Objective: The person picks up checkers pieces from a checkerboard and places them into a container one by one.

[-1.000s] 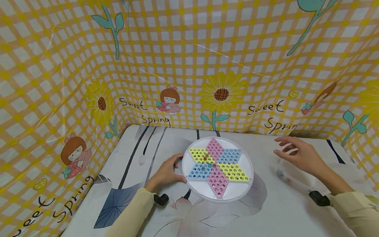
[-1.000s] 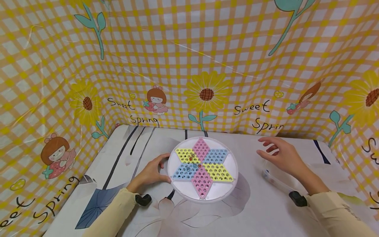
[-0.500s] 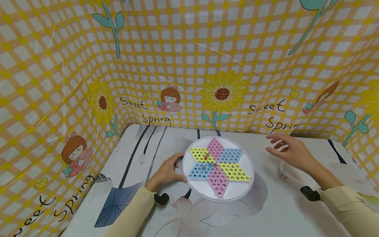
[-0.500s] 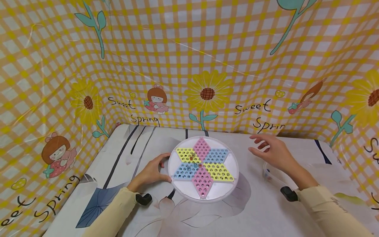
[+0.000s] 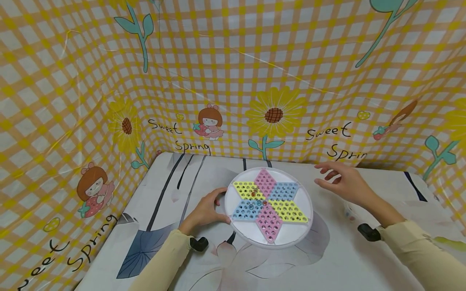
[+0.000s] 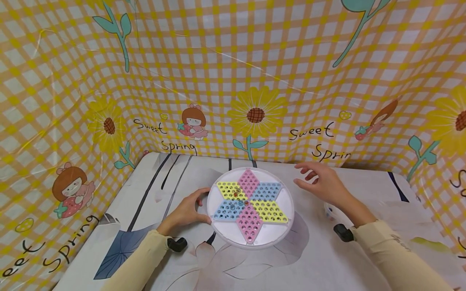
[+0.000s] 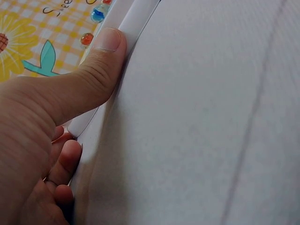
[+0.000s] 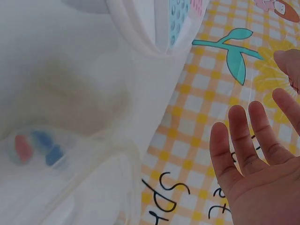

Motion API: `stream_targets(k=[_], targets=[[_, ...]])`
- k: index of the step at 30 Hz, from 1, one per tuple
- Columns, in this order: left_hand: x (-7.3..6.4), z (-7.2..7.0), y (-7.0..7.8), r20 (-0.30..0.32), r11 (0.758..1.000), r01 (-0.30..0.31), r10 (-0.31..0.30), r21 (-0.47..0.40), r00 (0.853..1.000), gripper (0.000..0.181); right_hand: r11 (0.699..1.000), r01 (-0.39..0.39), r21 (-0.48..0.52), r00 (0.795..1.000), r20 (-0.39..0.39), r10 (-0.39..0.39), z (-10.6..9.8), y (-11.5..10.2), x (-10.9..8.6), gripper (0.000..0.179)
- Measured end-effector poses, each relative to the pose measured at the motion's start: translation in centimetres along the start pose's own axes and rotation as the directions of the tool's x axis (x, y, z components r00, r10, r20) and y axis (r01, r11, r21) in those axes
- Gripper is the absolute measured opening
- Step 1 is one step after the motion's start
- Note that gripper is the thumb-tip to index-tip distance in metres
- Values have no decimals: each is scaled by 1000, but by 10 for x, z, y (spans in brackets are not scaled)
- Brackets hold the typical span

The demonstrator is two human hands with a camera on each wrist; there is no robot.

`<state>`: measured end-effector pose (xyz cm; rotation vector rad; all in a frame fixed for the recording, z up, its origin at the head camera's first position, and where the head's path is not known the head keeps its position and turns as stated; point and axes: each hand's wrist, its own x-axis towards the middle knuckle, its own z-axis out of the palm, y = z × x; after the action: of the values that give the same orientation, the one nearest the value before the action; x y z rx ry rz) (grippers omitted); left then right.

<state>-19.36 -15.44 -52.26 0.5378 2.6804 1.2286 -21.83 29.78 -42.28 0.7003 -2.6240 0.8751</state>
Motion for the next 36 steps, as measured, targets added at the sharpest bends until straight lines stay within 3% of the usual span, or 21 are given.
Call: stream_targets(k=[19,36], targets=[[0,0,1,2,1000,18,-18,-10,1000,105,996,28,79,995,89,-36,29,-23,30,41],[1,0,0,1,1000,15,-15,16,1000,105,989,24,148,988,145,-46,56,-41,40,43]])
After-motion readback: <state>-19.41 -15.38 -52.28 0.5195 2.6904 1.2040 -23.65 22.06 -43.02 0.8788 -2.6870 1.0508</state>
